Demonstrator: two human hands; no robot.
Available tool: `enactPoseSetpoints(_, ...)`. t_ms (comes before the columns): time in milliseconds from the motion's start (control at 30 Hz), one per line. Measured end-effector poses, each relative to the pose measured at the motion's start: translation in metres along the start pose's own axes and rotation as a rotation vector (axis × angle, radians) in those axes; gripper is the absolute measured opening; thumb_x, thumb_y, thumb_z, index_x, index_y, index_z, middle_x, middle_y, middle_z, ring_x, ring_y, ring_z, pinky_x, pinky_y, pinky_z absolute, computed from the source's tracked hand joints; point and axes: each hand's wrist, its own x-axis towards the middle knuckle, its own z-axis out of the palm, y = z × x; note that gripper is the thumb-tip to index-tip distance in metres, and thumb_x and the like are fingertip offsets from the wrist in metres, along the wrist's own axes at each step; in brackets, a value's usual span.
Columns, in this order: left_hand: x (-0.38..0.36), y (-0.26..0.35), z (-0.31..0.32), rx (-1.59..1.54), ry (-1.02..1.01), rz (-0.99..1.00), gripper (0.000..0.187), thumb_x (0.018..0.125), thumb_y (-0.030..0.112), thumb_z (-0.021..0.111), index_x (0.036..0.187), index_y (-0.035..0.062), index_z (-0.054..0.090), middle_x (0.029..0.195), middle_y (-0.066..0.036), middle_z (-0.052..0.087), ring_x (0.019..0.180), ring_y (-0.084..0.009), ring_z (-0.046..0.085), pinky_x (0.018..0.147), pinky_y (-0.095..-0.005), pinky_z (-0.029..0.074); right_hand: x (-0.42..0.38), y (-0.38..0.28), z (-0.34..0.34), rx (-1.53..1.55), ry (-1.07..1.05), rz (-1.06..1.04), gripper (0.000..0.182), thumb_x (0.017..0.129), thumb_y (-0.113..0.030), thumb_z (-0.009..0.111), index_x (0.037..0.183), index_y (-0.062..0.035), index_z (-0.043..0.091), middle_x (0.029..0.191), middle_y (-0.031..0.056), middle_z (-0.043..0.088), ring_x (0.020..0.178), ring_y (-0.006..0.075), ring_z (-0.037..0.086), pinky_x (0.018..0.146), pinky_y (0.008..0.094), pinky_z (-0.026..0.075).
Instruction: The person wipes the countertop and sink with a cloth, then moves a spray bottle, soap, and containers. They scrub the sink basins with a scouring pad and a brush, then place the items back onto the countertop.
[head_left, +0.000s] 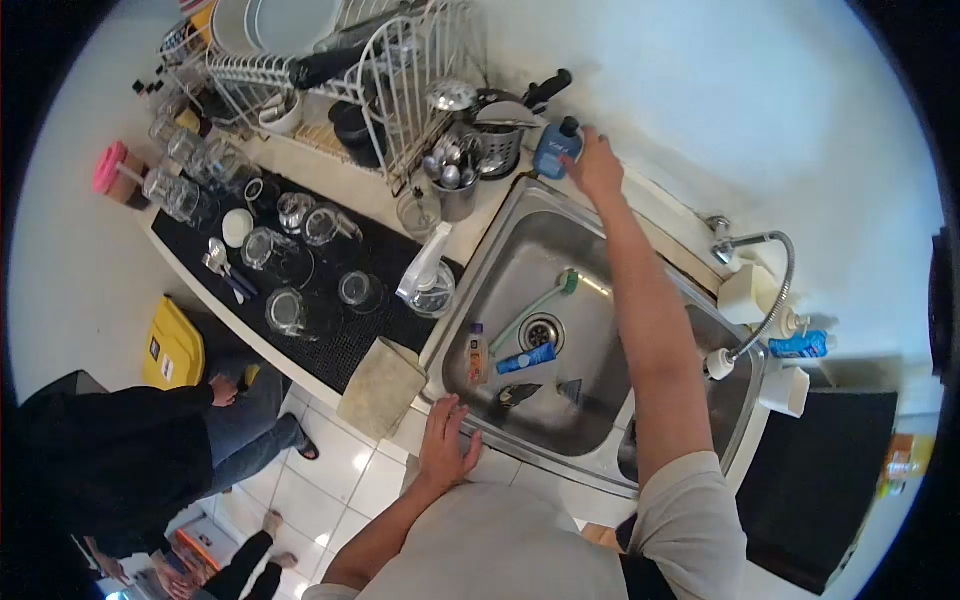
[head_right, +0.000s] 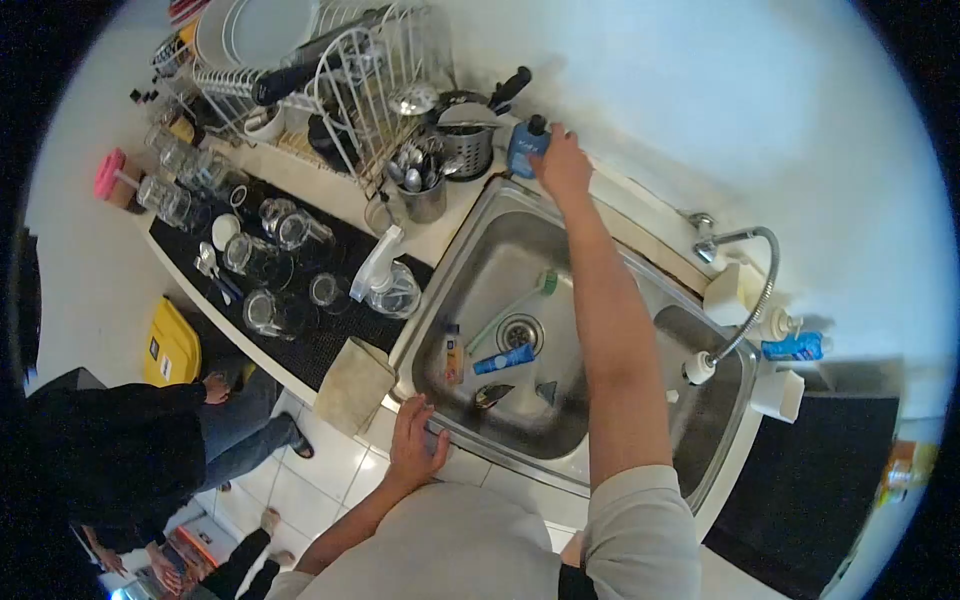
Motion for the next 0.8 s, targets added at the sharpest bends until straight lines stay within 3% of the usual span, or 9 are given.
enactPoseSetpoints(133, 0.0, -0.002, 0.002, 0.006, -0.015, -0.025, 0.049, 0.08, 0.014, 0.072, 0.121, -0.003, 0.051, 0.134, -0.024, 0.047, 0.125, -0.0433, 0.048, 0.109, -0.0539, 0.037, 0.038, 0.02, 0.021, -0.046, -0.139, -0.128, 0.057, 0.081, -0.031, 0.076, 0.126, -0.0056, 0.051, 0.11, 0.0207, 0.065, 0.102, 0.0397, 0.065, 0.085, 0.0493, 0.053)
enactPoseSetpoints(300, -0.001, -0.004, 0.002, 0.008, -0.035, -0.035, 0.047, 0.08, 0.014, 0.073, 0.12, -0.0024, 0.054, 0.135, -0.023, 0.047, 0.127, -0.0419, 0.047, 0.11, -0.0545, 0.036, 0.051, 0.048, 0.024, -0.047, -0.158, -0.298, 0.052, 0.078, -0.026, 0.078, 0.12, -0.0049, 0.056, 0.105, 0.0216, 0.068, 0.1, 0.041, 0.065, 0.085, 0.0497, 0.052)
enactPoseSetpoints(433, 0.0, -0.004, 0.003, -0.003, -0.051, -0.029, 0.047, 0.08, 0.014, 0.073, 0.12, -0.0026, 0.054, 0.135, -0.023, 0.047, 0.128, -0.0418, 0.047, 0.11, -0.0548, 0.035, 0.049, 0.058, 0.019, 0.053, -0.155, -0.315, 0.048, 0.078, -0.022, 0.077, 0.118, -0.0048, 0.058, 0.105, 0.0213, 0.068, 0.101, 0.0426, 0.064, 0.087, 0.0493, 0.051)
enactPoseSetpoints(533, 0.0, -0.004, 0.001, 0.011, -0.066, -0.026, 0.048, 0.08, 0.014, 0.073, 0.12, -0.0025, 0.053, 0.135, -0.023, 0.047, 0.128, -0.042, 0.046, 0.11, -0.0552, 0.035, 0.063, 0.063, 0.019, 0.103, -0.317, -0.238, 0.051, 0.076, -0.022, 0.078, 0.119, -0.0045, 0.058, 0.106, 0.0214, 0.068, 0.103, 0.0422, 0.063, 0.088, 0.0484, 0.051)
enactPoseSetpoints(633, -0.001, -0.005, 0.002, 0.015, -0.064, -0.026, 0.048, 0.08, 0.014, 0.073, 0.12, -0.0025, 0.053, 0.136, -0.023, 0.047, 0.128, -0.0419, 0.046, 0.111, -0.0551, 0.035, 0.074, 0.071, 0.025, 0.053, -0.349, -0.196, 0.054, 0.075, -0.023, 0.079, 0.122, -0.0059, 0.058, 0.108, 0.0207, 0.068, 0.104, 0.0411, 0.064, 0.089, 0.0474, 0.051)
enactPoseSetpoints(733, -0.001, -0.006, 0.003, 0.016, -0.045, -0.022, 0.048, 0.08, 0.014, 0.073, 0.12, -0.0026, 0.053, 0.136, -0.023, 0.047, 0.128, -0.0417, 0.047, 0.111, -0.0548, 0.035, 0.073, 0.075, 0.023, 0.074, -0.278, -0.333, 0.058, 0.073, -0.024, 0.081, 0.123, -0.0053, 0.058, 0.109, 0.021, 0.068, 0.104, 0.0404, 0.064, 0.09, 0.0467, 0.051)
enactPoseSetpoints(800, -0.002, -0.005, 0.003, 0.016, -0.045, -0.031, 0.048, 0.08, 0.014, 0.073, 0.12, -0.0026, 0.053, 0.135, -0.023, 0.047, 0.127, -0.0418, 0.047, 0.111, -0.0546, 0.035, 0.064, 0.069, 0.014, 0.061, -0.256, -0.317, 0.058, 0.073, -0.024, 0.081, 0.122, -0.005, 0.057, 0.111, 0.021, 0.067, 0.105, 0.0404, 0.063, 0.09, 0.0467, 0.051)
